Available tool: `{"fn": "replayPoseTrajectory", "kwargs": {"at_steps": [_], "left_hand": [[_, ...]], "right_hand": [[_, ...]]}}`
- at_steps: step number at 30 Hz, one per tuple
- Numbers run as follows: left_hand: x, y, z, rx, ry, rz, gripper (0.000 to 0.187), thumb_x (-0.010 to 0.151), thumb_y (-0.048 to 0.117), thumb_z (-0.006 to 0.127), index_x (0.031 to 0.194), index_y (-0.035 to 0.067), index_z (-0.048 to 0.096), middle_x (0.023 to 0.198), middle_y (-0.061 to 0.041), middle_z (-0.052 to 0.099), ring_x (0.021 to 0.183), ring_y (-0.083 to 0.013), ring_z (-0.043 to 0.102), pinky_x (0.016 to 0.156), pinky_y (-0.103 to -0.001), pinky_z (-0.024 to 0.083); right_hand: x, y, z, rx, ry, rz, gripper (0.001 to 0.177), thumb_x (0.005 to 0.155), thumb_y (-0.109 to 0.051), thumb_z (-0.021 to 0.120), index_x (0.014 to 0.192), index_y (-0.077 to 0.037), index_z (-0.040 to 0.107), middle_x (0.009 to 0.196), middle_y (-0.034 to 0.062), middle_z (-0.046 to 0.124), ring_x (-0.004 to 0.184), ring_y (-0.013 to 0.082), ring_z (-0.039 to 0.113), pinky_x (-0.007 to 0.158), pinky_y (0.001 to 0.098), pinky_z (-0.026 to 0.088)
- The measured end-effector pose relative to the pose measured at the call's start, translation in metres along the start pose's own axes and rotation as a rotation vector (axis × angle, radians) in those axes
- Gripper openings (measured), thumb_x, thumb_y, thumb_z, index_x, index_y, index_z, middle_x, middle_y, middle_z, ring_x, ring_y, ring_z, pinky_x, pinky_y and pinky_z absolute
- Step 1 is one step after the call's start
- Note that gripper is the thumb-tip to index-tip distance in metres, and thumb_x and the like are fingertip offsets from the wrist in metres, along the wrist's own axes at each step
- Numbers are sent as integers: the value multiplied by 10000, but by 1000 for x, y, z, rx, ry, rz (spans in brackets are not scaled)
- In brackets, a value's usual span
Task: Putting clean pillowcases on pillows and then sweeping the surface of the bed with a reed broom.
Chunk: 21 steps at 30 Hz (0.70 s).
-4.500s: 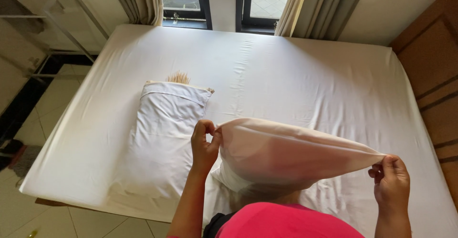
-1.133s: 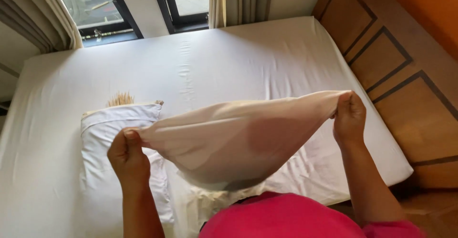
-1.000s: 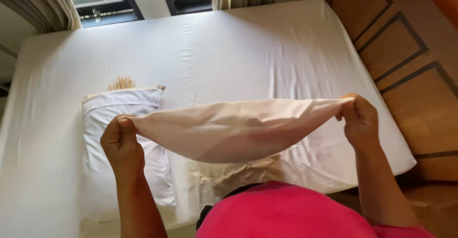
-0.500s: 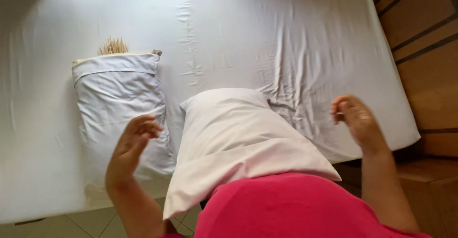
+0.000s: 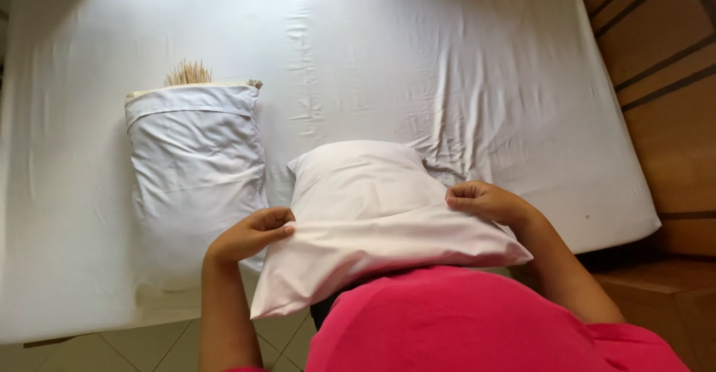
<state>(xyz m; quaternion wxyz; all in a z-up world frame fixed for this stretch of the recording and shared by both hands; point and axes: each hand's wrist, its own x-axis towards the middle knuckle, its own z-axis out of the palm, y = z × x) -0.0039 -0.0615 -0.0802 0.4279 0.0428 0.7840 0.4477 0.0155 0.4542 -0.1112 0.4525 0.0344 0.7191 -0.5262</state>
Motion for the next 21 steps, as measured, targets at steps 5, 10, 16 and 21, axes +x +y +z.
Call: {"fn": "replayPoseTrajectory", "kwargs": {"at_steps": [5, 10, 16, 21], "left_hand": [[56, -8, -1, -689, -360, 528, 130, 1049, 137, 651, 1093, 18, 621, 886, 46, 612, 792, -25, 531, 695, -234, 443], [169, -149, -2, -401, 270, 176, 311, 928, 166, 651, 1231, 103, 621, 872, -44, 668, 782, -160, 609, 713, -328, 489], [140, -164, 46, 459, 641, -124, 786, 718, 334, 819, 1421, 161, 514, 1230, -197, 630, 1085, -460, 621, 807, -568, 505], [122, -140, 57, 209, 582, 10, 708, 776, 343, 772, 1401, 110, 535, 1232, -188, 651, 1090, -406, 633, 842, -525, 512]], "right_hand": [[18, -18, 3, 388, 222, -236, 211, 993, -266, 674, 984, -56, 696, 854, -25, 654, 746, 60, 582, 683, 238, 517], [62, 46, 1, 299, 474, -251, 180, 992, -234, 667, 1025, -60, 696, 892, -14, 655, 772, 67, 575, 702, 244, 502], [66, 77, 16, 219, 593, -209, 282, 963, -291, 644, 1135, -70, 613, 1015, 16, 623, 884, 106, 550, 777, 277, 475], [63, 41, 33, 290, 641, -197, 447, 934, -393, 606, 1245, -84, 519, 1142, 42, 587, 1009, 141, 528, 863, 309, 460]]}}
